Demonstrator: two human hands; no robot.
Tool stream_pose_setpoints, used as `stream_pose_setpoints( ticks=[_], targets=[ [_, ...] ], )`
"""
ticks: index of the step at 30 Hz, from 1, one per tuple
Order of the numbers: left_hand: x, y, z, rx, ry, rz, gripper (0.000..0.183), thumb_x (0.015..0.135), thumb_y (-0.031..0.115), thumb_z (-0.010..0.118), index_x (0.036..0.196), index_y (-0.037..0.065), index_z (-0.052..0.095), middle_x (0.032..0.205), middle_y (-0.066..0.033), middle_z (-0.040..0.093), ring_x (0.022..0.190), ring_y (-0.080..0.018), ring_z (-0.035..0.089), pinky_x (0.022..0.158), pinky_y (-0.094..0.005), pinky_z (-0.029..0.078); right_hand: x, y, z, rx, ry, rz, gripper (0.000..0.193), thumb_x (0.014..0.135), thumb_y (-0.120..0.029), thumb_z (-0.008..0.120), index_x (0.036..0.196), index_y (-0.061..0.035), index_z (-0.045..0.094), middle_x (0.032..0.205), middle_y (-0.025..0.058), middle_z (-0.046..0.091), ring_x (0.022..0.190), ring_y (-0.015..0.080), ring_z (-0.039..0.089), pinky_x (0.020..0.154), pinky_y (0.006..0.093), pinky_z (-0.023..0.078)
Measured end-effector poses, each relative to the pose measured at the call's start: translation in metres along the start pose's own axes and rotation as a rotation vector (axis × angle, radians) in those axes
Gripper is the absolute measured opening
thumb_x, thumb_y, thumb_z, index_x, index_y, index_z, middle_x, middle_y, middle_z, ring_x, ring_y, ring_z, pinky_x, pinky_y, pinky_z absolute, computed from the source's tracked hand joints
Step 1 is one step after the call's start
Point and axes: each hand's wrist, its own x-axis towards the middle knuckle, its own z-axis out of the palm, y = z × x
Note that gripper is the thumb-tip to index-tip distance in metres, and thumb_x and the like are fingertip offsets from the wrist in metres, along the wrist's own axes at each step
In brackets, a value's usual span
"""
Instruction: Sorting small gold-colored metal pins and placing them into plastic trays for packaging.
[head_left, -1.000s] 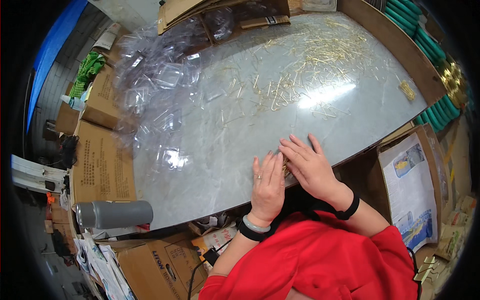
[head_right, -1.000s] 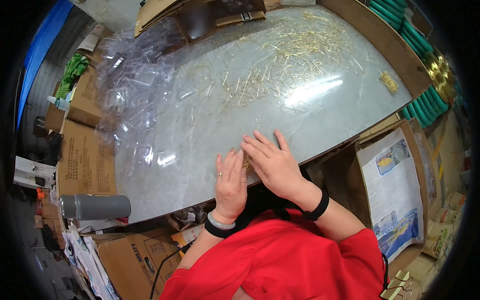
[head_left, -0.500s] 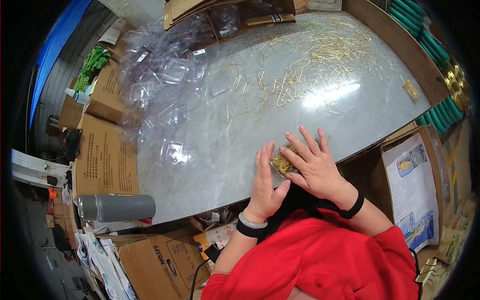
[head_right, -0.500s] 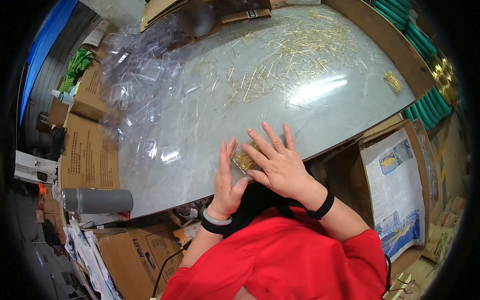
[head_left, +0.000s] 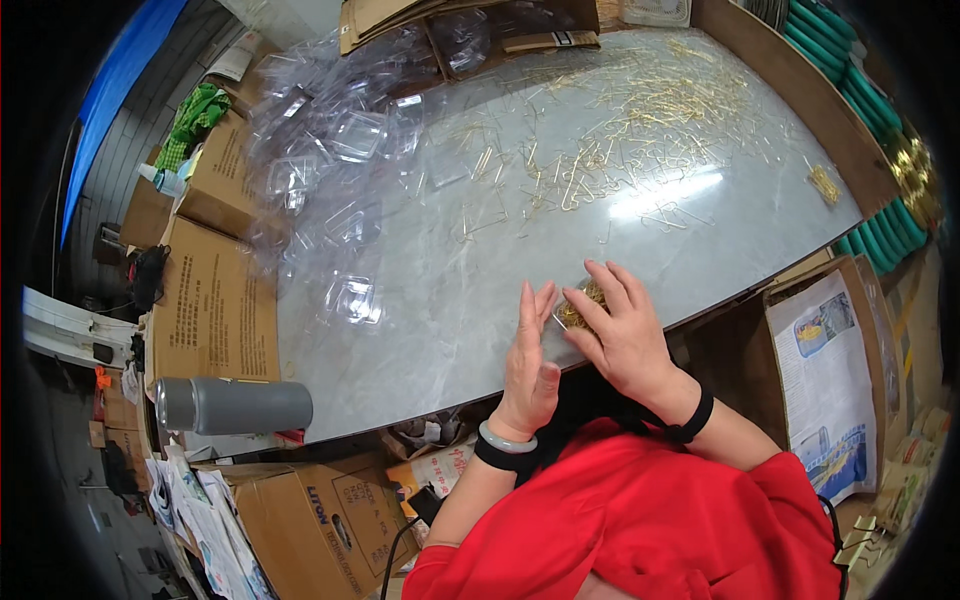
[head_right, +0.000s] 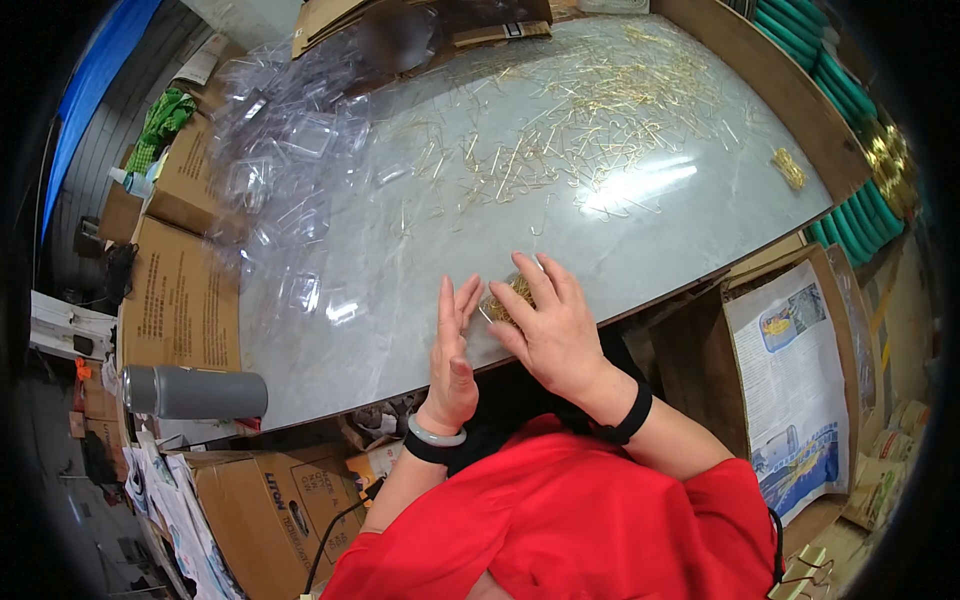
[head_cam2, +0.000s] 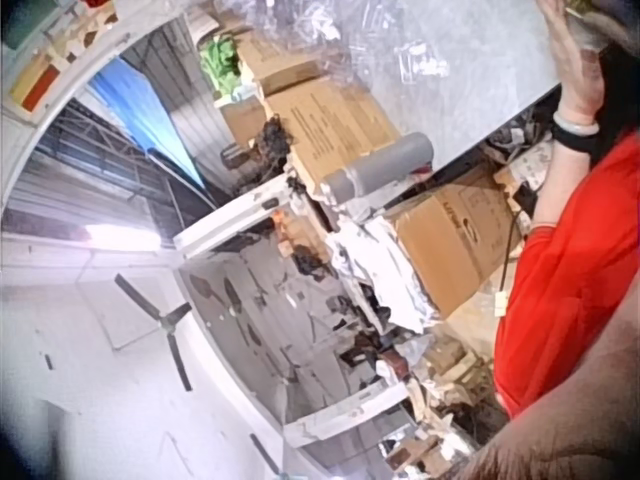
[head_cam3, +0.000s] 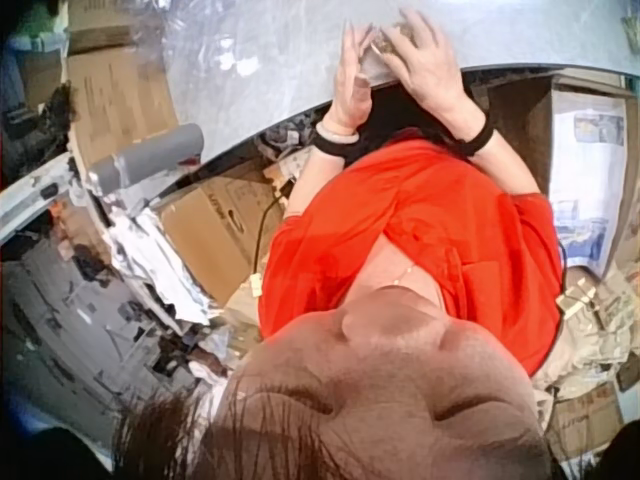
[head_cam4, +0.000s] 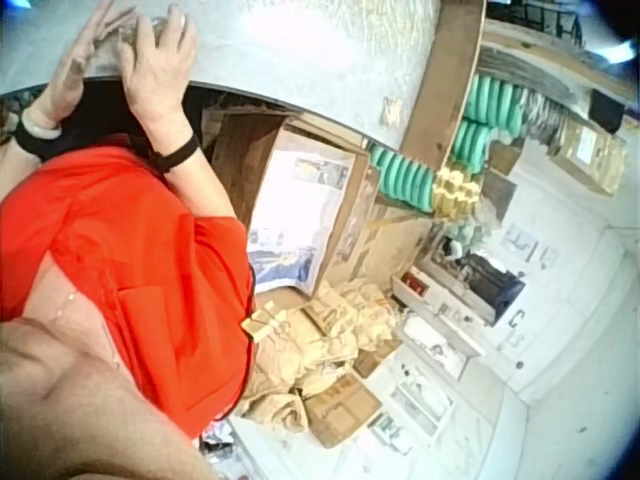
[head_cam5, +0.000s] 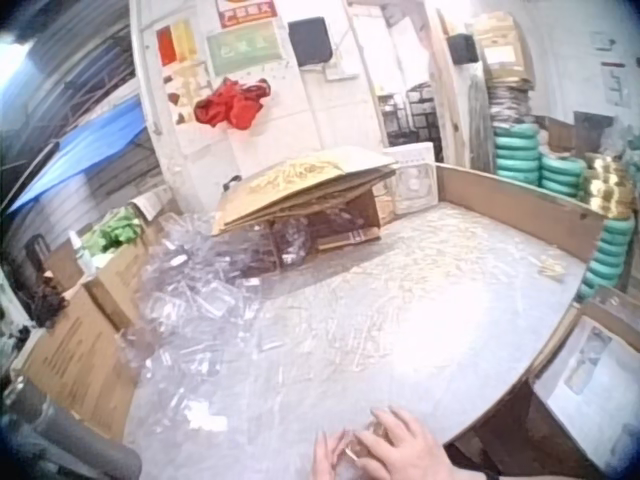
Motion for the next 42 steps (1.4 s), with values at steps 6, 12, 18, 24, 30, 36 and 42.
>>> stream_pose_setpoints(
  ticks=[6,12,18,24,30,36,42],
  targets=[
    [-0.001,0.000,0.000,-0.037,0.054,-0.005,0.107,0.096,0.078,0.029,0.160,-0.004,0.003,0.156,-0.0313,0.034,0.145,-0.0421,0.038,0.119,-0.0450,0.028,-0.008,0.004,-0.005,-0.105,-0.040,-0.087,0.057,0.079,-0.033,0.080,0.130,-0.0131,0.064,0.145,0.0178,0.049,0.130,0.0431,0.045,0.106,0.0520,0.043],
    [-0.005,-0.003,0.002,-0.007,0.110,0.024,0.090,0.104,0.064,0.030,0.159,-0.005,0.016,0.156,-0.0302,0.035,0.144,-0.0435,0.038,0.119,-0.0458,0.028,-0.006,0.010,-0.009,-0.140,0.072,-0.017,0.057,0.077,-0.031,0.080,0.129,-0.0131,0.066,0.145,0.0181,0.049,0.130,0.0427,0.045,0.106,0.0521,0.043],
    [0.005,-0.001,0.013,0.463,0.034,0.115,0.059,0.107,0.033,0.045,0.151,-0.006,0.038,0.154,-0.0264,0.039,0.145,-0.0441,0.035,0.120,-0.0501,0.027,-0.006,0.003,-0.010,-0.297,-0.019,-0.014,0.061,0.080,-0.034,0.076,0.134,-0.0091,0.062,0.158,0.0174,0.035,0.148,0.0430,0.025,0.119,0.0581,0.024],
    [0.009,0.002,0.021,0.798,-0.116,0.159,0.058,0.103,0.032,0.051,0.148,-0.004,0.043,0.154,-0.0217,0.042,0.146,-0.0411,0.034,0.120,-0.0553,0.023,-0.008,0.013,-0.011,-0.238,-0.090,0.018,0.067,0.077,-0.033,0.077,0.137,-0.0090,0.058,0.160,0.0165,0.032,0.149,0.0435,0.025,0.120,0.0587,0.022],
    [0.008,0.004,0.019,0.781,-0.146,0.178,0.064,0.104,0.040,0.049,0.150,-0.004,0.041,0.155,-0.0227,0.040,0.146,-0.0414,0.034,0.121,-0.0551,0.023,-0.010,0.026,-0.004,-0.091,0.054,-0.036,0.063,0.071,-0.024,0.082,0.130,-0.0094,0.063,0.145,0.0168,0.050,0.132,0.0455,0.045,0.107,0.0520,0.043],
    [0.005,-0.003,0.013,0.559,-0.071,0.186,0.070,0.106,0.041,0.046,0.155,-0.005,0.028,0.157,-0.0250,0.035,0.147,-0.0430,0.032,0.122,-0.0538,0.023,-0.006,0.021,-0.015,-0.115,0.157,-0.062,0.059,0.074,-0.024,0.079,0.128,-0.0085,0.065,0.140,0.0156,0.056,0.131,0.0433,0.046,0.107,0.0487,0.044],
    [0.020,-0.001,0.026,0.602,-0.034,0.115,0.067,0.106,0.035,0.047,0.155,-0.006,0.027,0.158,-0.0254,0.033,0.148,-0.0426,0.029,0.122,-0.0534,0.023,-0.003,0.022,-0.013,-0.224,-0.077,-0.045,0.068,0.079,-0.026,0.071,0.142,-0.0064,0.054,0.153,0.0159,0.045,0.146,0.0426,0.033,0.120,0.0511,0.028]
  ],
)
